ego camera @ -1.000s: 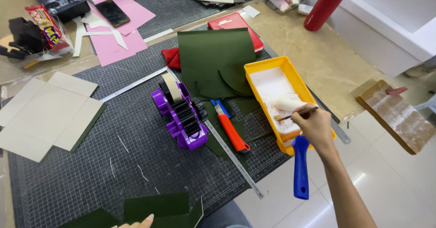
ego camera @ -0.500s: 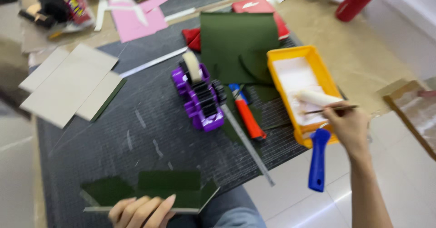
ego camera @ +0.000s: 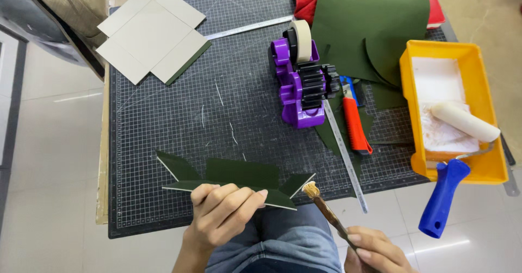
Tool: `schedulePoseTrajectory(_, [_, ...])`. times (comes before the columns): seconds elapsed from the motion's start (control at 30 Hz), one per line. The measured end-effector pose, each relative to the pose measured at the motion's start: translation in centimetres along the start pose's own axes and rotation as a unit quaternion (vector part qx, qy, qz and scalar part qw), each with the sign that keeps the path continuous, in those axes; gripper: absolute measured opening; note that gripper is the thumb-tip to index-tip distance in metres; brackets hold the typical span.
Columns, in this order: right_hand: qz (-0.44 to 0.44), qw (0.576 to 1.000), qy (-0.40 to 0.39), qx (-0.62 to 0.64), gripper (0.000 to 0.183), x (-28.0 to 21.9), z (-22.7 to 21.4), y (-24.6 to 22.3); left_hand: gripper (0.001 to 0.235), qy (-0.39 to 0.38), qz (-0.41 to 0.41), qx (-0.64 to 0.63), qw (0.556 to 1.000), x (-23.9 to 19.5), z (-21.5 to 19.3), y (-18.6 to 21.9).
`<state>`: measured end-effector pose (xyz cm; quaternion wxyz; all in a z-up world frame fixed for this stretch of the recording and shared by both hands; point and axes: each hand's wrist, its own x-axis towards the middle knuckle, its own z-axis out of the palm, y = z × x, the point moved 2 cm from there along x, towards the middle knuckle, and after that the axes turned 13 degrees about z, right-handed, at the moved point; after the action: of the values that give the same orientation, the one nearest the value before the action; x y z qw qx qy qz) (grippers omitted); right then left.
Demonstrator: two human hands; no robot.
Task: The person assembles a small rectangular box from pre-cut green paperboard. They apply glue to the edges with a brush, fold the flaps, and press them together to form the box structure.
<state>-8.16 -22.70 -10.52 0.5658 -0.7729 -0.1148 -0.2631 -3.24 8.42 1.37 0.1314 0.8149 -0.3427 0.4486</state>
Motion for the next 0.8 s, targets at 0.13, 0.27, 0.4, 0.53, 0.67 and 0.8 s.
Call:
schedulePoseTrajectory(0.13, [0.534, 0.83, -0.144, 0.072, 0.026, -3.3, -3.9, 4.9, 0.012, -0.002, -0.007, 0.003, 1.0, -0.2, 0.2, 0.0])
schedulePoseTrajectory(0.27, [0.538, 0.821, -0.159, 0.104, 0.025, -4.8, -4.3, 6.5, 0.012, -0.001, -0.016, 0.004, 1.0, -0.2, 0.6, -0.1])
schedulePoseTrajectory(0.4, [0.529, 0.83, -0.166, 0.057, 0.028, -4.2, -2.1, 3.9, 0.012, -0.004, -0.014, 0.004, 1.0, -0.4, 0.7, -0.2])
schedulePoseTrajectory(0.53, [0.12, 0.991, -0.036, 0.037, 0.019, -0.4, 0.8, 0.0, 0.012, -0.001, -0.008, 0.009, 1.0, -0.5, 0.7, -0.2])
schedulePoseTrajectory(0.67, [0.001, 0.993, -0.067, 0.097, 0.028, 3.7, 1.0, -1.6, 0.011, 0.005, -0.008, 0.009, 1.0, -0.6, 0.8, -0.1])
schedulePoseTrajectory(0.8, [-0.008, 0.983, -0.007, 0.182, 0.023, 3.7, 3.1, -3.2, 0.012, 0.008, -0.012, 0.003, 1.0, -0.6, 0.9, -0.1])
